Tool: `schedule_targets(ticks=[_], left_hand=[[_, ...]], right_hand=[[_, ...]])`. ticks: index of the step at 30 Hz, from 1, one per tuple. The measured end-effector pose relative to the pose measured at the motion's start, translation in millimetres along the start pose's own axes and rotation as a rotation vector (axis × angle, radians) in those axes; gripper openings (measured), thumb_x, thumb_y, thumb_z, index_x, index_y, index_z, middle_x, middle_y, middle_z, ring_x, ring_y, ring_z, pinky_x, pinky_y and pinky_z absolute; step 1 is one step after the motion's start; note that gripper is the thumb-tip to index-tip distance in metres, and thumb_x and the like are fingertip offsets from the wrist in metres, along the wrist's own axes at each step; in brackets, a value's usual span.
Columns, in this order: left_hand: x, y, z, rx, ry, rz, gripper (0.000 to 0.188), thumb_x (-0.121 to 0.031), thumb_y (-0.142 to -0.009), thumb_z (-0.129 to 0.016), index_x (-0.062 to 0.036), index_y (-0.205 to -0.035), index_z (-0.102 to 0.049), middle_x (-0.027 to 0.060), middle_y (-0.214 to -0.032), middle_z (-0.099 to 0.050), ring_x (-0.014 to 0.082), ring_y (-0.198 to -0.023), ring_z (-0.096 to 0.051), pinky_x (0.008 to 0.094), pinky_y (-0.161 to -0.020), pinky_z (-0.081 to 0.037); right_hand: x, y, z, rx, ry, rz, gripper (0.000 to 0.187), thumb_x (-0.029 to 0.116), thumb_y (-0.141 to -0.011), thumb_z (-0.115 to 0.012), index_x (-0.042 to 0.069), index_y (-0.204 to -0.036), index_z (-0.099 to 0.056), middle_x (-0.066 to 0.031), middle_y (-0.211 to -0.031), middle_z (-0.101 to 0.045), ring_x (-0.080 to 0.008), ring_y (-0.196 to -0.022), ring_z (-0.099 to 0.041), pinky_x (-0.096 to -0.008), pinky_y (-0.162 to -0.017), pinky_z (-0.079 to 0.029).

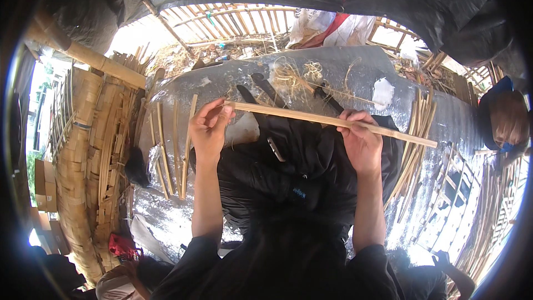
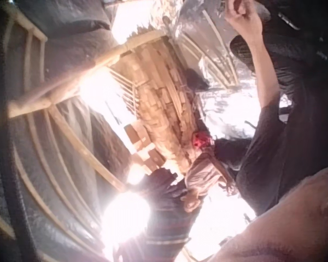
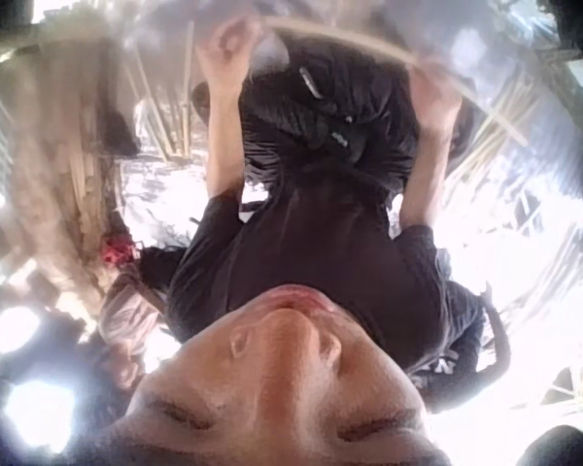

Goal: The person uses a large blade to shave and thin down a wood strip, repeatedly drawing the blade along the surface to remove layers.

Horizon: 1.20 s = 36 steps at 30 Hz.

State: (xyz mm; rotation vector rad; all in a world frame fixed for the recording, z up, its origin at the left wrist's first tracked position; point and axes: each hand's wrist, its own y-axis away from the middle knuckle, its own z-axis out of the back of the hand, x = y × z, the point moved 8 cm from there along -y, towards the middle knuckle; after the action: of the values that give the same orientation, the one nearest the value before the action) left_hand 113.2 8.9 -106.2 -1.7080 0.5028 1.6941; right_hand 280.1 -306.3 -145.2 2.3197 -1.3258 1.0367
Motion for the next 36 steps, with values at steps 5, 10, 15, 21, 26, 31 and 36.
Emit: schedule_targets(ticks=[5, 10, 15, 21, 26, 31, 36], left_hand=[[11, -2, 9, -0.056, -0.046, 0.071, 0.019, -0.01, -0.097, -0.073, 0.0067, -0.106, -0.072, 0.0086, -0.086, -0.074, 0.0115, -0.078, -0.07, 0.024, -0.074, -0.055], [9, -7, 13, -0.099, -0.323, -0.024, 0.026, -0.019, -0.097, -0.074, 0.0069, -0.099, -0.073, 0.0095, -0.08, -0.074, 0.0102, -0.074, -0.07, 0.0221, -0.068, -0.052], [15, -18, 17, -0.174, -0.334, 0.03, 0.034, -0.026, -0.1, -0.069, 0.0029, -0.117, -0.068, 0.0125, -0.107, -0.073, 0.0139, -0.092, -0.069, 0.029, -0.082, -0.052], [30, -9, 3, -0.016, 0.215, 0.24, 0.049, -0.036, -0.1, -0.065, -0.0074, -0.14, -0.056, 0.0111, -0.133, -0.065, 0.0181, -0.105, -0.067, 0.0323, -0.085, -0.049], [61, 21, 5, -0.023, 0.575, 0.354, 0.029, -0.025, -0.1, -0.068, -0.005, -0.122, -0.066, 0.0089, -0.113, -0.072, 0.0163, -0.093, -0.07, 0.0301, -0.08, -0.052], [78, 31, 27, -0.178, 0.664, 0.344, 0.015, -0.018, -0.098, -0.072, -0.0052, -0.105, -0.071, 0.007, -0.094, -0.074, 0.016, -0.083, -0.071, 0.0296, -0.076, -0.056], [91, 41, 40, -0.228, 0.447, 0.427, 0.023, -0.027, -0.096, -0.075, -0.0048, -0.102, -0.072, 0.0056, -0.088, -0.073, 0.0146, -0.078, -0.07, 0.0273, -0.07, -0.055]], right_hand=[[5, 2, -13, 0.033, 0.086, 0.036, 0.018, 0.002, -0.09, -0.058, -0.004, -0.106, -0.064, -0.0185, -0.113, -0.062, -0.0232, -0.105, -0.059, -0.0345, -0.094, -0.05], [3, 3, -16, 0.072, 0.116, 0.046, 0.02, 0.002, -0.091, -0.058, -0.005, -0.108, -0.065, -0.0188, -0.114, -0.063, -0.0232, -0.107, -0.06, -0.0353, -0.095, -0.05], [-1, 2, -8, 0.022, 0.051, -0.008, 0.021, -0.001, -0.092, -0.058, -0.004, -0.111, -0.065, -0.0184, -0.115, -0.066, -0.024, -0.106, -0.063, -0.0365, -0.094, -0.052], [-15, -2, -6, 0.005, -0.001, -0.036, 0.022, -0.001, -0.095, -0.058, -0.003, -0.116, -0.065, -0.0175, -0.115, -0.07, -0.0243, -0.105, -0.067, -0.0357, -0.092, -0.054], [-37, -3, -20, 0.047, -0.059, -0.088, 0.023, 0.0, -0.096, -0.062, -0.002, -0.119, -0.063, -0.0175, -0.118, -0.071, -0.0224, -0.109, -0.067, -0.0347, -0.092, -0.055], [-49, -4, -26, 0.028, -0.052, -0.123, 0.025, 0.003, -0.099, -0.063, 0.001, -0.124, -0.061, -0.0181, -0.125, -0.068, -0.021, -0.113, -0.066, -0.0318, -0.091, -0.057], [-56, -6, -23, 0.037, 0.042, -0.094, 0.022, 0.001, -0.098, -0.065, 0.001, -0.12, -0.063, -0.0179, -0.12, -0.069, -0.0226, -0.113, -0.067, -0.0335, -0.088, -0.059]])
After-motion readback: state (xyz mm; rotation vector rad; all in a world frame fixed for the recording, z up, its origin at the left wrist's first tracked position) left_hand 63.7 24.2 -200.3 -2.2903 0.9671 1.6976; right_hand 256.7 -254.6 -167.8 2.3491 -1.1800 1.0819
